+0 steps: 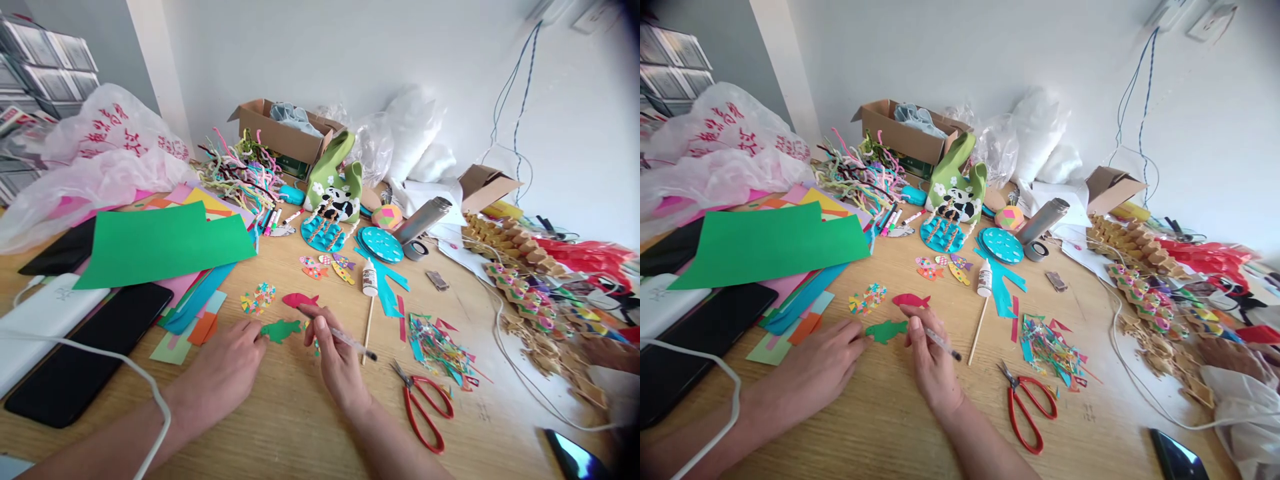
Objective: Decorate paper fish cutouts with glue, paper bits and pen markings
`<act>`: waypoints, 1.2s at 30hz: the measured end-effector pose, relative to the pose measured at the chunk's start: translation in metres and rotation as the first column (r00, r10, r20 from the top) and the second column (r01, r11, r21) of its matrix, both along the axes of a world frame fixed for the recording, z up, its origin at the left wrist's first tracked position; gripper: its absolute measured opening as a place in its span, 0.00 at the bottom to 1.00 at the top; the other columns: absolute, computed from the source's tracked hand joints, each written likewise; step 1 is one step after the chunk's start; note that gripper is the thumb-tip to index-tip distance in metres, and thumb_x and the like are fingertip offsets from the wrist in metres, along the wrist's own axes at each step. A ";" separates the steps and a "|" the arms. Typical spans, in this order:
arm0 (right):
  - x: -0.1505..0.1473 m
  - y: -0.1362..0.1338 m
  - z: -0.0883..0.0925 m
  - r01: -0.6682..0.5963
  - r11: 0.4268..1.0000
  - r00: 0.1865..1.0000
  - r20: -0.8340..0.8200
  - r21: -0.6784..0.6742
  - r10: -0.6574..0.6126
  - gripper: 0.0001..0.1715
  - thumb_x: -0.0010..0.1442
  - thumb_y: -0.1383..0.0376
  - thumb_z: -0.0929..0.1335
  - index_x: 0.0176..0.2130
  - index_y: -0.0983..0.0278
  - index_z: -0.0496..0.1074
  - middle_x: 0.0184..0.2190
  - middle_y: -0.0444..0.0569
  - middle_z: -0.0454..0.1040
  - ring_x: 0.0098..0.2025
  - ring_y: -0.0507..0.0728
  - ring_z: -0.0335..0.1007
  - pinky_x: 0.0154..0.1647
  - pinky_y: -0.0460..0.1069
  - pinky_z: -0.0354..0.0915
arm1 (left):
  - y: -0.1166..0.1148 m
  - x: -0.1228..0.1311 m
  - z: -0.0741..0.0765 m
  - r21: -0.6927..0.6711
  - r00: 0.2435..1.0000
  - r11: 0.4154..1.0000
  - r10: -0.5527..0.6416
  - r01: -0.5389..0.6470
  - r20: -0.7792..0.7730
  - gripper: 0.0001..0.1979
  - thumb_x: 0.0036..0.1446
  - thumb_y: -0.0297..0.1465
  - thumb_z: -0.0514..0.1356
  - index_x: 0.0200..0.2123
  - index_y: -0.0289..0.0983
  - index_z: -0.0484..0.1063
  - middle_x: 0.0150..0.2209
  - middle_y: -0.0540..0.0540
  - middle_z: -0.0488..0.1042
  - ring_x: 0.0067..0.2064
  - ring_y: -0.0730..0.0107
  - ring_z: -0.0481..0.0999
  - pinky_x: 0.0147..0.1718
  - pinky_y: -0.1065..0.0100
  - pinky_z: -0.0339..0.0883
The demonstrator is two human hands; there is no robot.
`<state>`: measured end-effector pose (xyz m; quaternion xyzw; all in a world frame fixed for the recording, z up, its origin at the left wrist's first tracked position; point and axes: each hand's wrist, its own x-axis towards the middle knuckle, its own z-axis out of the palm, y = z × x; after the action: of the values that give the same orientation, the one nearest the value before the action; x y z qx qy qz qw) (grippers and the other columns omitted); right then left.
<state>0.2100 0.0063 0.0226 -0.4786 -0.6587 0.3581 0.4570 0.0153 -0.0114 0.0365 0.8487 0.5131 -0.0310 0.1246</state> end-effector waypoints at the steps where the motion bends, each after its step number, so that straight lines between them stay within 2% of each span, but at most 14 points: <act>1: -0.004 0.000 0.001 -0.004 0.998 0.998 -0.056 -0.065 0.000 0.18 0.71 0.58 0.60 0.46 0.61 0.76 0.24 0.43 0.68 0.28 0.54 0.67 0.32 0.49 0.65 | 0.000 0.001 0.001 0.002 1.000 1.000 -0.005 0.005 -0.007 0.20 0.58 0.16 0.49 0.45 0.34 0.76 0.44 0.39 0.75 0.46 0.57 0.75 0.46 0.55 0.71; 3: -0.013 0.000 0.000 -0.046 0.983 0.983 -0.182 -0.176 0.013 0.14 0.67 0.57 0.64 0.43 0.62 0.74 0.25 0.43 0.69 0.26 0.53 0.68 0.28 0.48 0.65 | -0.001 0.002 0.002 0.009 1.000 1.000 -0.018 0.018 -0.017 0.20 0.57 0.16 0.49 0.44 0.33 0.76 0.42 0.39 0.75 0.45 0.56 0.75 0.45 0.55 0.71; 6: -0.026 -0.003 -0.008 -0.064 0.967 0.958 -0.288 -0.245 -0.010 0.09 0.61 0.59 0.68 0.38 0.61 0.68 0.28 0.43 0.70 0.26 0.52 0.68 0.25 0.46 0.65 | -0.002 0.002 0.002 0.035 0.999 0.999 -0.034 0.035 -0.019 0.19 0.58 0.17 0.49 0.44 0.32 0.76 0.43 0.38 0.74 0.45 0.54 0.74 0.44 0.54 0.71; 10: -0.033 -0.007 -0.025 0.051 0.976 0.973 -0.210 -0.213 -0.097 0.08 0.58 0.61 0.68 0.31 0.60 0.64 0.23 0.41 0.67 0.23 0.51 0.63 0.22 0.45 0.61 | -0.003 0.000 -0.004 0.073 0.998 0.995 -0.066 0.067 -0.010 0.17 0.58 0.19 0.51 0.43 0.32 0.77 0.46 0.36 0.73 0.50 0.52 0.70 0.51 0.51 0.67; 13: -0.033 -0.008 -0.031 0.105 0.975 0.980 -0.149 -0.195 -0.135 0.08 0.57 0.62 0.69 0.29 0.60 0.65 0.22 0.41 0.66 0.22 0.51 0.60 0.21 0.45 0.58 | -0.004 -0.001 -0.006 0.078 0.996 0.993 -0.084 0.084 -0.006 0.16 0.57 0.20 0.53 0.43 0.32 0.78 0.45 0.38 0.74 0.48 0.53 0.70 0.49 0.52 0.67; 17: -0.034 -0.005 -0.031 0.105 0.968 0.981 -0.136 -0.229 -0.138 0.10 0.57 0.61 0.69 0.28 0.60 0.64 0.20 0.40 0.65 0.21 0.51 0.60 0.20 0.45 0.57 | -0.005 -0.001 -0.007 0.096 0.996 0.991 -0.089 0.090 -0.023 0.15 0.57 0.20 0.54 0.42 0.33 0.78 0.43 0.39 0.75 0.47 0.54 0.69 0.47 0.54 0.67; 27: -0.036 -0.002 -0.036 0.132 0.959 0.986 -0.068 -0.250 -0.154 0.10 0.58 0.59 0.67 0.28 0.59 0.63 0.20 0.41 0.67 0.21 0.52 0.63 0.20 0.46 0.59 | -0.007 0.002 -0.005 0.026 0.992 0.994 -0.102 0.104 -0.073 0.16 0.58 0.20 0.53 0.45 0.34 0.77 0.42 0.39 0.75 0.46 0.52 0.70 0.43 0.52 0.66; 36: -0.036 -0.001 -0.039 0.121 0.955 0.982 -0.107 -0.271 -0.155 0.12 0.59 0.59 0.67 0.28 0.58 0.62 0.18 0.39 0.65 0.19 0.51 0.60 0.17 0.45 0.56 | -0.011 0.004 -0.003 0.018 0.986 0.994 -0.107 0.111 -0.131 0.21 0.58 0.19 0.52 0.52 0.33 0.73 0.43 0.39 0.75 0.43 0.54 0.72 0.40 0.55 0.69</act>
<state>0.1744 0.0051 -0.0162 -0.5561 -0.5396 0.4393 0.4545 0.0193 -0.0225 0.0330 0.8732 0.4732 -0.0866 0.0782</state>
